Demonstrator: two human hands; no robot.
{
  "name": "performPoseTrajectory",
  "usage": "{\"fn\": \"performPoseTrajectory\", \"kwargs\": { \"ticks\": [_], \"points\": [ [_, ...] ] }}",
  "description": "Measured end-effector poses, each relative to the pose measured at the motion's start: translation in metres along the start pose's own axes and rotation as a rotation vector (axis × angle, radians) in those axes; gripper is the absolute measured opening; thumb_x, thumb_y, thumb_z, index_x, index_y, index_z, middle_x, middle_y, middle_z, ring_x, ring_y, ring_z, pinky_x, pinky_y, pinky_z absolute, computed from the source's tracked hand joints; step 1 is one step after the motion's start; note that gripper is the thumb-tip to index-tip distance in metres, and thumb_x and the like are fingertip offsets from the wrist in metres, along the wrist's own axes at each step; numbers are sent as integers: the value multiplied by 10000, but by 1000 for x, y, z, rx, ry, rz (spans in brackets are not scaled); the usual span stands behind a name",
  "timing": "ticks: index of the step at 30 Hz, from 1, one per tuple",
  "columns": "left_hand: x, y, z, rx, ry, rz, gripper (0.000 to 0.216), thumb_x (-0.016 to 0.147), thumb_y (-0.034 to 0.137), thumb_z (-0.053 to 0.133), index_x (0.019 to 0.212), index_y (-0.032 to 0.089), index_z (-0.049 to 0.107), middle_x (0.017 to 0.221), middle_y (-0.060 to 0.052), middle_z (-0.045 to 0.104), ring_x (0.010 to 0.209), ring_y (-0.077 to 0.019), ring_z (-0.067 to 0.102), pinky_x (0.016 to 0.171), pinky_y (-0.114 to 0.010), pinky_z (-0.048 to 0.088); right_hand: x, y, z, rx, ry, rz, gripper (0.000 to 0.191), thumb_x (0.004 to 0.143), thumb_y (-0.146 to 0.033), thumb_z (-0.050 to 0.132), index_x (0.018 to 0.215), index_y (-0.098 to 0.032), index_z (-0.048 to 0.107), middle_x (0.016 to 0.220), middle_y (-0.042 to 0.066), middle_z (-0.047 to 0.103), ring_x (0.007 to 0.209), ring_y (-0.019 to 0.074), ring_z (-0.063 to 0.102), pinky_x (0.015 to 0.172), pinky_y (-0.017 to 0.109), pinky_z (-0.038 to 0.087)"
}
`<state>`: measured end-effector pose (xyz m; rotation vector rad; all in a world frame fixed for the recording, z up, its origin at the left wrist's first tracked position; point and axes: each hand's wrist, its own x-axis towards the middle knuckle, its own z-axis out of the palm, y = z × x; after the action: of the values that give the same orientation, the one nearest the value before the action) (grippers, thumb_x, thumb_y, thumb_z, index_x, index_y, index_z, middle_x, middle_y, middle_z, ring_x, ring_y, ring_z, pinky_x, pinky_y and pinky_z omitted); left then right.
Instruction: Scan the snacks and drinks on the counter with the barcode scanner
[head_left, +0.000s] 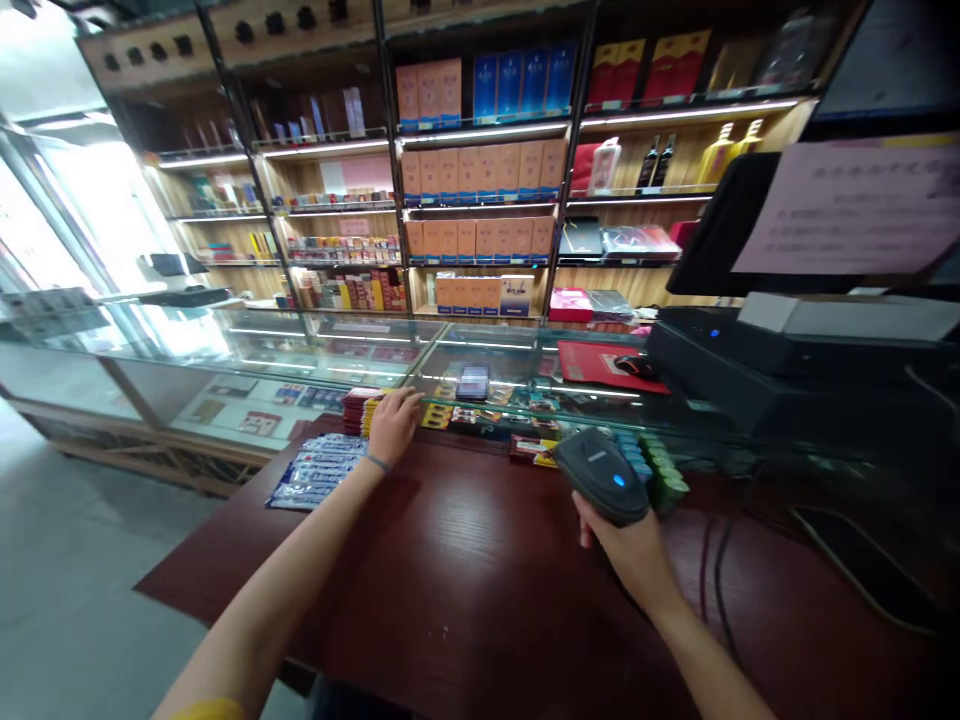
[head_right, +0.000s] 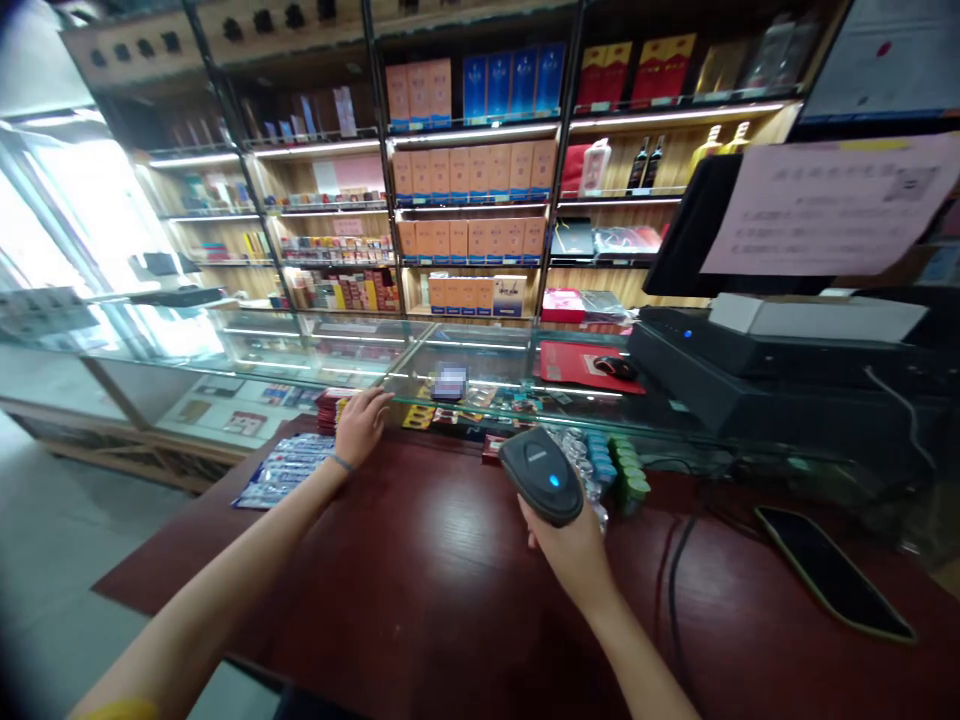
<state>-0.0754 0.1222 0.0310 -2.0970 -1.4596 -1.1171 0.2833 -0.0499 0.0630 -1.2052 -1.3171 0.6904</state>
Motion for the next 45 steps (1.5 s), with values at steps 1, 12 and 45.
{"fn": "performPoseTrajectory", "kwargs": {
  "ticks": [1, 12, 45],
  "points": [
    [-1, -10, -5, 37, -28, -17, 356, 991, 229, 489, 1296, 232, 671, 1355, -131, 640, 1291, -302, 569, 1103, -478, 460, -2, 1, 6, -3, -28, 9, 298, 811, -487, 732, 706, -260, 569, 518, -15, 598, 427, 173, 561, 456, 310, 520],
    [-20, -71, -19, 221, -178, -98, 471, 964, 276, 511, 1428, 294, 596, 1520, -136, 536, 1449, -365, 417, 1208, -611, 257, -18, 20, 57, 22, -188, 135, 353, 747, -391, 750, 1023, -255, 576, 561, -76, 586, 420, 147, 514, 438, 262, 450],
    [-33, 71, 14, -1208, 401, -823, 368, 868, 448, 720, 1088, 227, 525, 1058, -51, 703, 918, -187, 717, 742, -292, 599, 61, 21, 35, -542, -17, -467, 462, 702, -374, 688, 1142, -245, 626, 877, 72, 773, 708, 306, 746, 630, 362, 548]
  ]
}}
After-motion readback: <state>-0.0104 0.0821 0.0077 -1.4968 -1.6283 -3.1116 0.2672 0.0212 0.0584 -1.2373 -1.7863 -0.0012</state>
